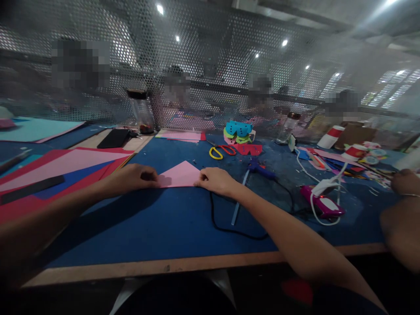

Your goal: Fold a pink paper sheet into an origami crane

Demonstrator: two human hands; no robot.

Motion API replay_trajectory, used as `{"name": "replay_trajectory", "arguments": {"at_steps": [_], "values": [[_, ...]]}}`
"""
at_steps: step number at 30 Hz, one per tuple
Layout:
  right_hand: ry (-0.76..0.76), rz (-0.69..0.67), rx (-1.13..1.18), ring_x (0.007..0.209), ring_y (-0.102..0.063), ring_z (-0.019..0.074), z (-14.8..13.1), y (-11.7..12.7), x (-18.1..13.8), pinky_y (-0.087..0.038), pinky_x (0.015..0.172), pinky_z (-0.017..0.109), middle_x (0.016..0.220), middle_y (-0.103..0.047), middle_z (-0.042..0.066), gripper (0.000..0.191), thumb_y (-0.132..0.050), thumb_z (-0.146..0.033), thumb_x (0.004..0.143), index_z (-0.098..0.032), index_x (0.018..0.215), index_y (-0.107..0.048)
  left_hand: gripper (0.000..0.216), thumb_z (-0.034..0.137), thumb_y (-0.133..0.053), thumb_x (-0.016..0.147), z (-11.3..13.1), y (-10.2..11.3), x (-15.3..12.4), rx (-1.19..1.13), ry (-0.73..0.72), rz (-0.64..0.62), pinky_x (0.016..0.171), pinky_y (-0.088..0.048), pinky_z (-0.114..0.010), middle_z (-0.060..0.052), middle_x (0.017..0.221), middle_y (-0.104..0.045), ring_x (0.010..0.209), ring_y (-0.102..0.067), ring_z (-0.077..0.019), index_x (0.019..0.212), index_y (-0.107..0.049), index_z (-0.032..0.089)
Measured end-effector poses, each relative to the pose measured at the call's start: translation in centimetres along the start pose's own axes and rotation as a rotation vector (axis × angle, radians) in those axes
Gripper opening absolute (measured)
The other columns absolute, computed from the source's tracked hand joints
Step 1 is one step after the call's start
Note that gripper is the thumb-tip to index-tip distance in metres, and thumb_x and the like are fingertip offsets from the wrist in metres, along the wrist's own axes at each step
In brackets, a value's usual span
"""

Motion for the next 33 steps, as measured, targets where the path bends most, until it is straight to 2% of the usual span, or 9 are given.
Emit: {"name": "replay_trajectory", "arguments": {"at_steps": [6,18,25,33], "values": [[-0.001,-0.021,0.028,0.080,-0.063,0.0169,0.5,0.1,0.1,-0.037,0.065,0.026,0.092,-0.074,0.004,0.024,-0.069,-0.043,0.091,-0.019,0.085,-0.070,0.031,0.051,-0.068,0.078,-0.3,0.7,-0.1,-0.024,0.026,-0.074,0.065,-0.041,-0.026,-0.001,0.081,-0.075,0.076,-0.066,-0.0207,0.086,-0.076,0.022],[-0.001,-0.077,0.009,0.079,-0.063,0.0163,1.0,0.7,-0.1,-0.035,0.063,0.025,0.092,-0.075,0.004,0.027,-0.068,-0.044,0.091,-0.018,0.088,-0.071,0.028,0.047,-0.069,0.078,-1.4,1.3,0.0,0.018,-0.012,-0.105,0.062,-0.041,-0.025,0.000,0.081,-0.076,0.074,-0.066,-0.0185,0.085,-0.077,0.022],[-0.020,-0.142,-0.009,0.076,-0.063,0.0162,2.1,1.2,-0.1,-0.034,0.062,0.025,0.088,-0.075,0.003,0.030,-0.067,-0.048,0.089,-0.018,0.089,-0.073,0.028,0.047,-0.069,0.077,-1.9,1.5,-0.1,0.022,0.026,-0.142,0.063,-0.042,-0.024,0.000,0.081,-0.075,0.074,-0.065,-0.0182,0.086,-0.077,0.021],[-0.038,-0.194,-0.028,0.073,-0.060,0.0149,2.3,1.7,-0.2,-0.032,0.062,0.025,0.081,-0.073,0.002,0.030,-0.066,-0.046,0.088,-0.017,0.088,-0.075,0.029,0.042,-0.066,0.082,-2.1,1.6,-0.3,0.024,0.036,-0.172,0.062,-0.037,-0.022,0.001,0.075,-0.071,0.071,-0.058,-0.0148,0.088,-0.075,0.015]]}}
Point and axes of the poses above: each hand's wrist, its own x-axis towards the middle knuckle, its own y-axis out of the back of the hand, z = x × y, the point moved 5 cm from there along x, towards the middle knuckle
